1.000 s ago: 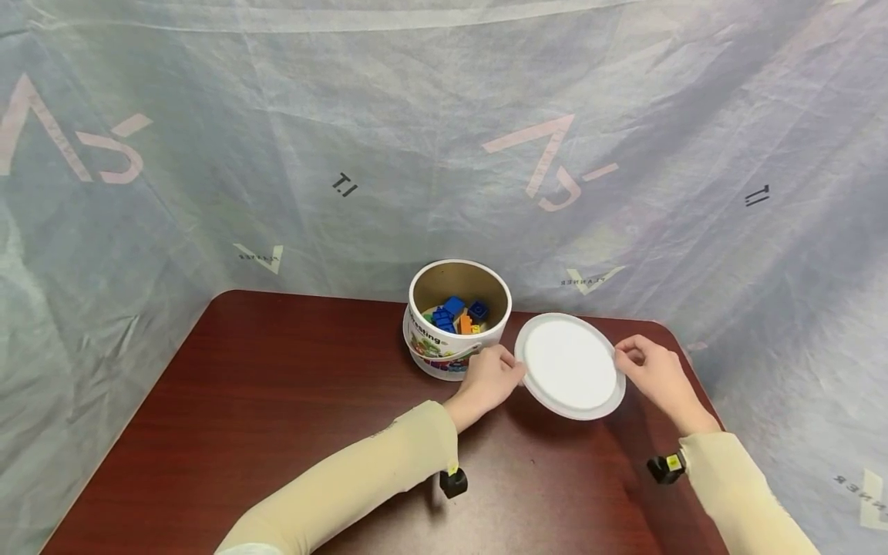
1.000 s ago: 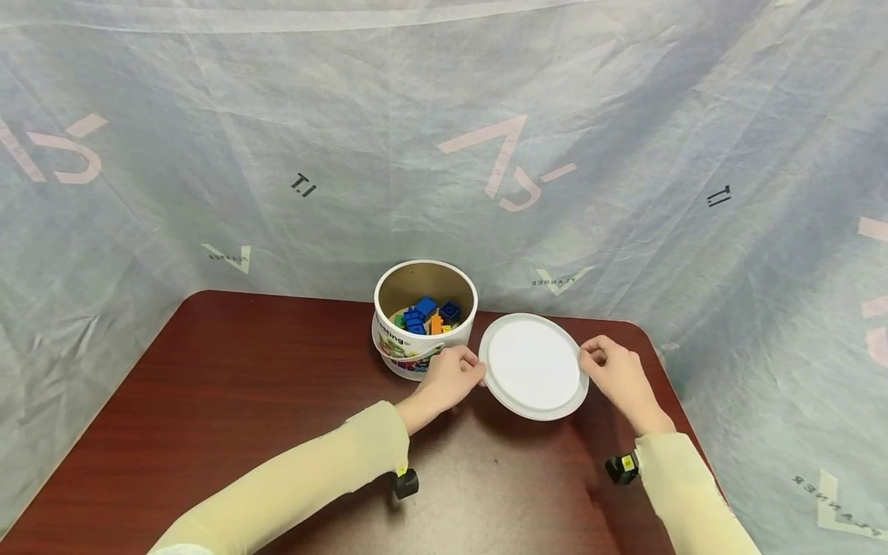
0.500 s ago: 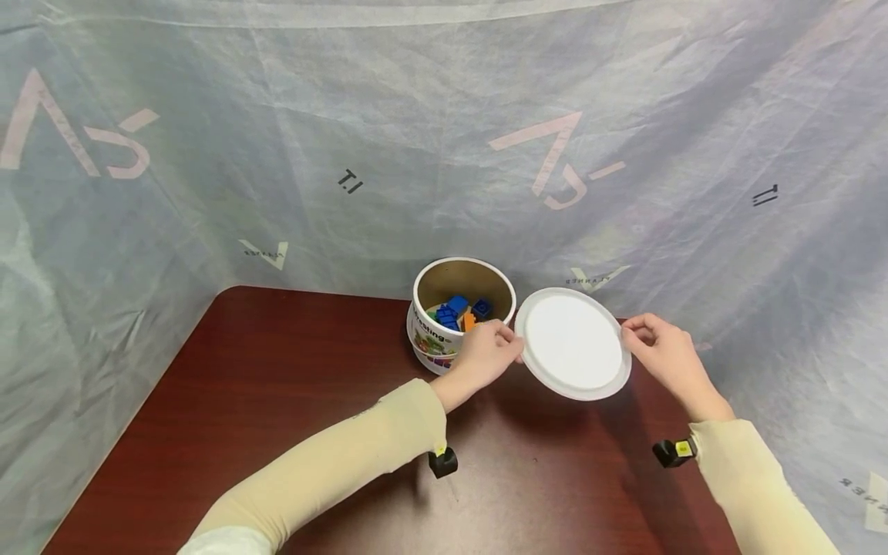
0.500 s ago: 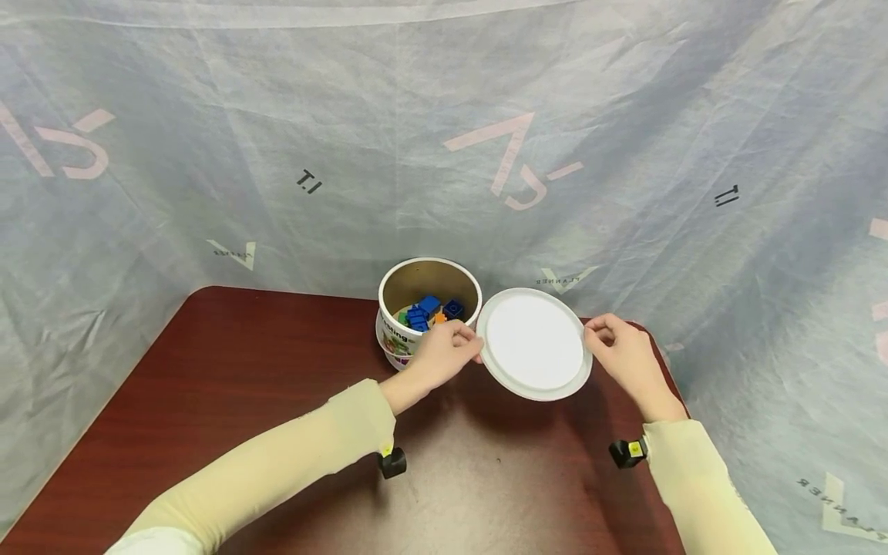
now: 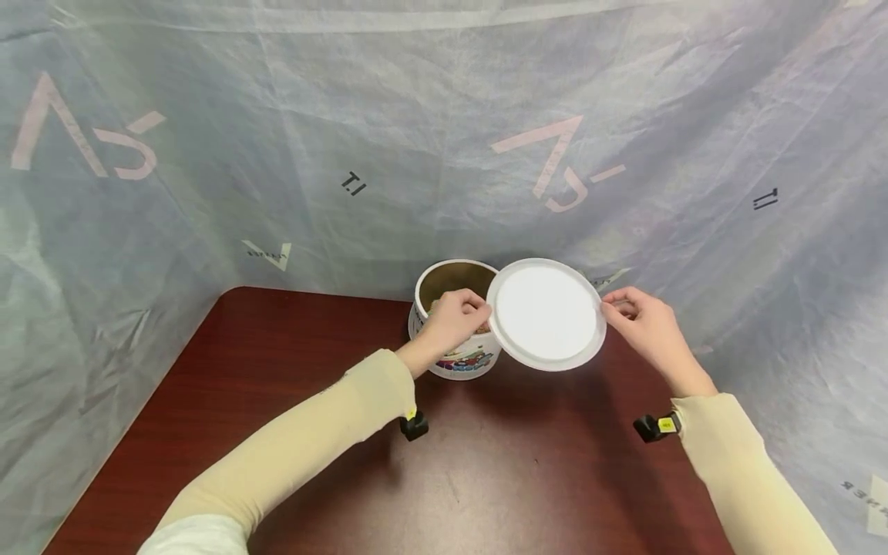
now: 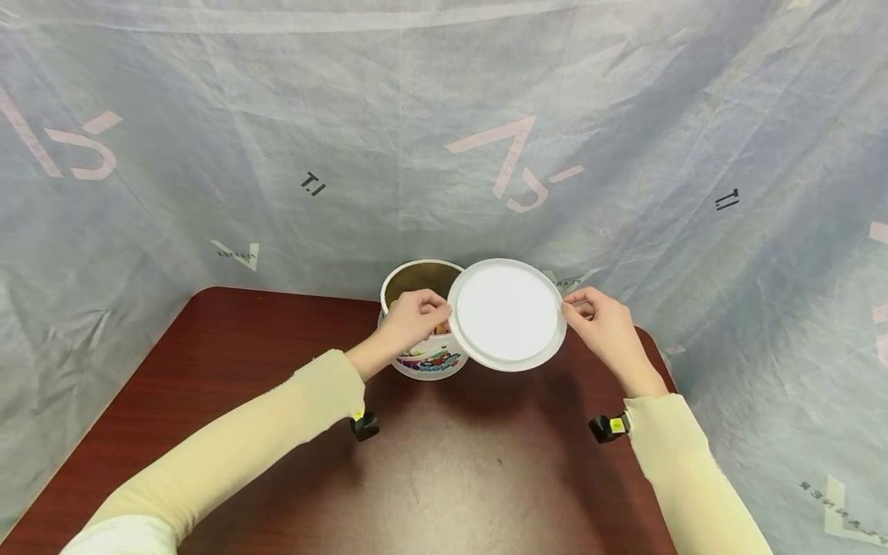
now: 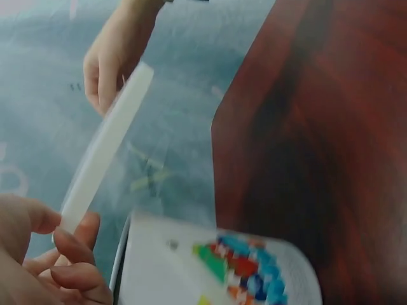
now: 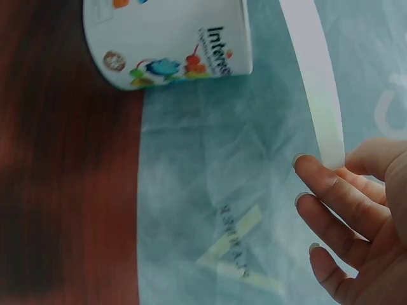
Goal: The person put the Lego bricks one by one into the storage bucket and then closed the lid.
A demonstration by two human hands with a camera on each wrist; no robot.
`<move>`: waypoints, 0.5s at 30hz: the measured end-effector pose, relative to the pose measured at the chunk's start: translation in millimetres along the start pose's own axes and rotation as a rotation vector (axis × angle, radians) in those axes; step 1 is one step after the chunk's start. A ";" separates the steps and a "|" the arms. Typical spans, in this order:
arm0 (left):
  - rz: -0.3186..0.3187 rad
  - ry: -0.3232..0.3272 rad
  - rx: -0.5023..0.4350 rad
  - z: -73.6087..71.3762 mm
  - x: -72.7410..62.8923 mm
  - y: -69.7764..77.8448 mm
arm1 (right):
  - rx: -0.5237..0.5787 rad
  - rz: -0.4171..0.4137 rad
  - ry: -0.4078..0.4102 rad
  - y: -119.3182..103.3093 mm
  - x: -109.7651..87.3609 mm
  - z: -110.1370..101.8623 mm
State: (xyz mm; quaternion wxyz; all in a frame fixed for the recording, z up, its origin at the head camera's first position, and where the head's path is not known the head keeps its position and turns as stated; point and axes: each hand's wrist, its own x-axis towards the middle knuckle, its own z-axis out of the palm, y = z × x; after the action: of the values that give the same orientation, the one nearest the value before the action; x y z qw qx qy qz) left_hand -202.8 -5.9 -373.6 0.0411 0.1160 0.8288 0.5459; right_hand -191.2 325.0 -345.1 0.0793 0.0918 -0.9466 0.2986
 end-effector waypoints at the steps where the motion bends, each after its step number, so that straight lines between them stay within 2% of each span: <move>1: -0.001 -0.001 0.004 -4.3 2.2 -1.7 | 0.008 -0.006 -0.001 -3.2 2.0 0.6; 9: 0.048 -0.039 0.061 -42.8 17.2 -14.0 | 0.053 -0.019 -0.022 -27.6 20.5 8.5; 15: 0.073 -0.051 0.083 -65.5 25.5 -20.5 | 0.071 -0.035 -0.019 -42.3 34.3 16.0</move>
State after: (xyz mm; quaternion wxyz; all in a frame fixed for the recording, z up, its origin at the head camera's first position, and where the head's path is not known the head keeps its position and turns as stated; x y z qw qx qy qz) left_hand -243.3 -66.2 -364.6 0.0373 0.1617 0.8445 0.5092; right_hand -216.6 277.3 -327.7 0.0720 0.1138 -0.9344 0.3298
